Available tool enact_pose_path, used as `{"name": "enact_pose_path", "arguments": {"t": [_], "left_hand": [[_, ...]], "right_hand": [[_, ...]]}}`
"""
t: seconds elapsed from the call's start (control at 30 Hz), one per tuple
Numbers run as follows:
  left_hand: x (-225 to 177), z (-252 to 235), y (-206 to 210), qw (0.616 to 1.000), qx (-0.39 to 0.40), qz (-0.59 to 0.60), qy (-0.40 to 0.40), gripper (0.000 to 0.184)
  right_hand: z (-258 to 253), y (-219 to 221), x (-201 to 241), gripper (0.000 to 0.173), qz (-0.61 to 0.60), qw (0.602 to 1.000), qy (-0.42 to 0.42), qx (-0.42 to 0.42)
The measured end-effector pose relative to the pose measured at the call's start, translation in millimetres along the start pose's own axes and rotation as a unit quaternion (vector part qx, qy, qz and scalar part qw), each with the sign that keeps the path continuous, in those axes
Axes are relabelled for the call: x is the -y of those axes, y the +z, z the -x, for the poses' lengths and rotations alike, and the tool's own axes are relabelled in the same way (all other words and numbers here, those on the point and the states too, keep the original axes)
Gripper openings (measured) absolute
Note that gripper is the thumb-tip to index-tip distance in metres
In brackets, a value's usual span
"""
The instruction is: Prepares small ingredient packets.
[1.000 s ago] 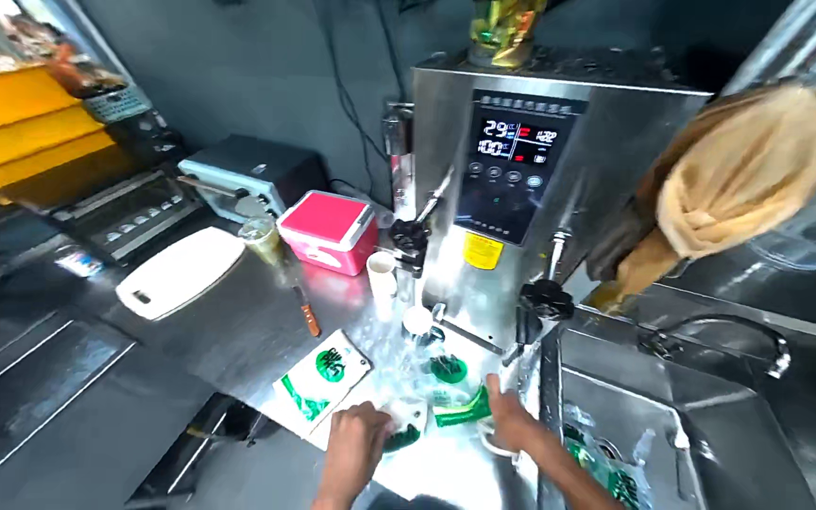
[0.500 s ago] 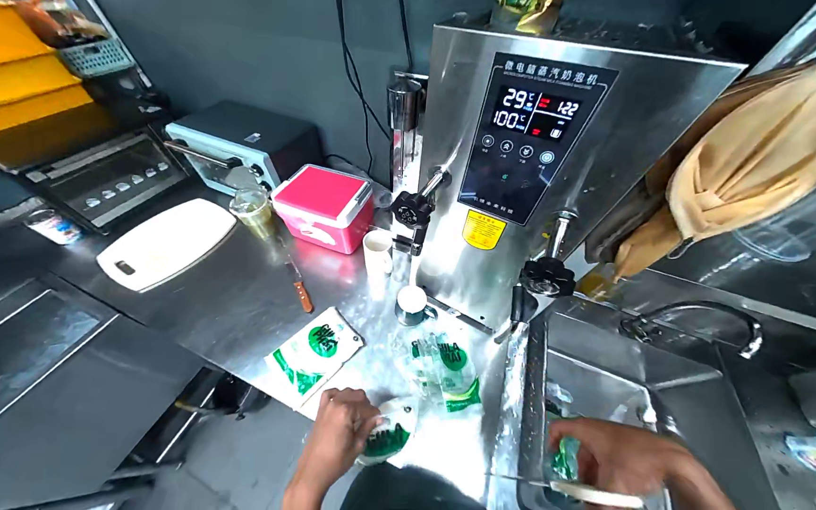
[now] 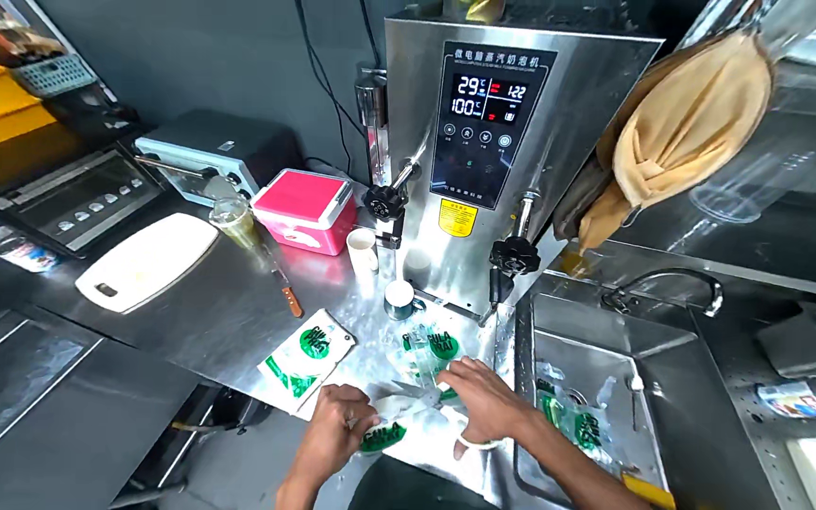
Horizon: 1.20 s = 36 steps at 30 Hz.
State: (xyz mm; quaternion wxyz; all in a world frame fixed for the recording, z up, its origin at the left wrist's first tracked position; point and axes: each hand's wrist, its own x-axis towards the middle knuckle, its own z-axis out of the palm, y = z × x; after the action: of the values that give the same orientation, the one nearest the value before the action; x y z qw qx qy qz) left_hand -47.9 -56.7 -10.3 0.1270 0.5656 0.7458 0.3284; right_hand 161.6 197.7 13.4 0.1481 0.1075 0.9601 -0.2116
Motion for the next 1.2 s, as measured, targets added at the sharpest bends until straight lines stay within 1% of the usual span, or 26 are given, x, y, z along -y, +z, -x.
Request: {"name": "enact_pose_path", "arguments": {"t": [0.03, 0.1, 0.23, 0.3, 0.33, 0.4, 0.47, 0.5, 0.53, 0.6, 0.63, 0.67, 0.77, 0.8, 0.83, 0.9, 0.93, 1.0, 1.03, 1.07, 1.13, 1.17, 1.2], "left_hand": [[-1, -2, -1, 1.0, 0.001, -0.016, 0.005, 0.02], [0, -4, -3, 0.999, 0.008, -0.049, 0.001, 0.018], [4, -3, -5, 0.996, 0.02, -0.083, -0.037, 0.017], [-3, -3, -3, 0.994, 0.027, -0.093, -0.046, 0.023], [-6, -3, -1, 0.994, 0.023, -0.097, -0.04, 0.026], [-9, -1, 7, 0.994, -0.001, -0.109, -0.012, 0.022], [-9, 0, 14, 0.991, -0.041, -0.124, 0.005, 0.021], [-10, 0, 15, 0.99, -0.056, -0.127, 0.007, 0.02], [-10, -1, 15, 0.99, -0.065, -0.126, 0.006, 0.019], [-12, -2, 16, 0.99, -0.075, -0.12, 0.006, 0.019], [-12, -2, 18, 0.99, -0.077, -0.118, 0.006, 0.019], [-12, -2, 20, 0.99, -0.075, -0.115, 0.006, 0.02], [-5, 1, 19, 0.991, -0.087, -0.105, 0.0, 0.02], [-2, 3, 18, 0.99, -0.099, -0.097, -0.001, 0.019], [0, 5, 19, 0.99, -0.109, -0.087, -0.003, 0.019], [1, 4, 22, 0.991, -0.114, -0.074, -0.004, 0.018], [0, 4, 24, 0.991, -0.111, -0.072, -0.004, 0.018], [2, 3, 28, 0.991, -0.115, -0.066, -0.008, 0.018], [3, 3, 29, 0.991, -0.125, -0.048, -0.013, 0.018], [5, 3, 29, 0.99, -0.14, -0.02, -0.017, 0.017], [7, 5, 31, 0.985, -0.167, 0.034, -0.026, 0.015], [7, 5, 31, 0.982, -0.176, 0.052, -0.032, 0.014], [8, 5, 33, 0.979, -0.187, 0.067, -0.039, 0.014]], "right_hand": [[-4, 1, -1, 0.1, 0.003, 1.0, -0.014, -0.002], [-8, 3, -2, 0.09, 0.0, 0.999, -0.034, -0.007], [-11, 15, -4, 0.067, -0.022, 0.999, -0.038, -0.014], [-13, 19, -3, 0.059, -0.019, 0.999, -0.035, -0.017], [-14, 20, -2, 0.055, -0.013, 0.999, -0.038, -0.025], [-15, 20, 0, 0.048, 0.002, 0.999, -0.035, -0.03], [-14, 17, 2, 0.04, 0.016, 0.999, -0.026, -0.033], [-14, 17, 2, 0.04, 0.022, 0.999, -0.024, -0.038], [-15, 17, 4, 0.044, 0.027, 0.998, -0.027, -0.044], [-21, 15, 11, 0.065, 0.028, 0.998, -0.04, -0.046], [-24, 15, 16, 0.072, 0.027, 0.997, -0.049, -0.047], [-27, 15, 22, 0.071, 0.026, 0.997, -0.054, -0.046], [-38, 10, 39, 0.042, 0.04, 0.998, -0.035, -0.031], [-41, 8, 43, 0.041, 0.041, 0.998, -0.029, -0.027], [-43, 8, 45, 0.047, 0.043, 0.998, -0.028, -0.029], [-47, 9, 50, 0.064, 0.046, 0.998, -0.037, -0.029], [-48, 8, 54, 0.064, 0.052, 0.998, -0.04, -0.023], [-51, 0, 66, 0.051, 0.067, 0.998, -0.014, 0.009], [-53, -6, 71, 0.048, 0.074, 0.997, 0.007, 0.027], [-55, -10, 74, 0.053, 0.077, 0.996, 0.022, 0.037], [-60, -11, 79, 0.076, 0.079, 0.996, 0.028, 0.037], [-63, -10, 82, 0.078, 0.079, 0.996, 0.021, 0.034], [-66, -8, 85, 0.068, 0.079, 0.996, 0.015, 0.037]]}}
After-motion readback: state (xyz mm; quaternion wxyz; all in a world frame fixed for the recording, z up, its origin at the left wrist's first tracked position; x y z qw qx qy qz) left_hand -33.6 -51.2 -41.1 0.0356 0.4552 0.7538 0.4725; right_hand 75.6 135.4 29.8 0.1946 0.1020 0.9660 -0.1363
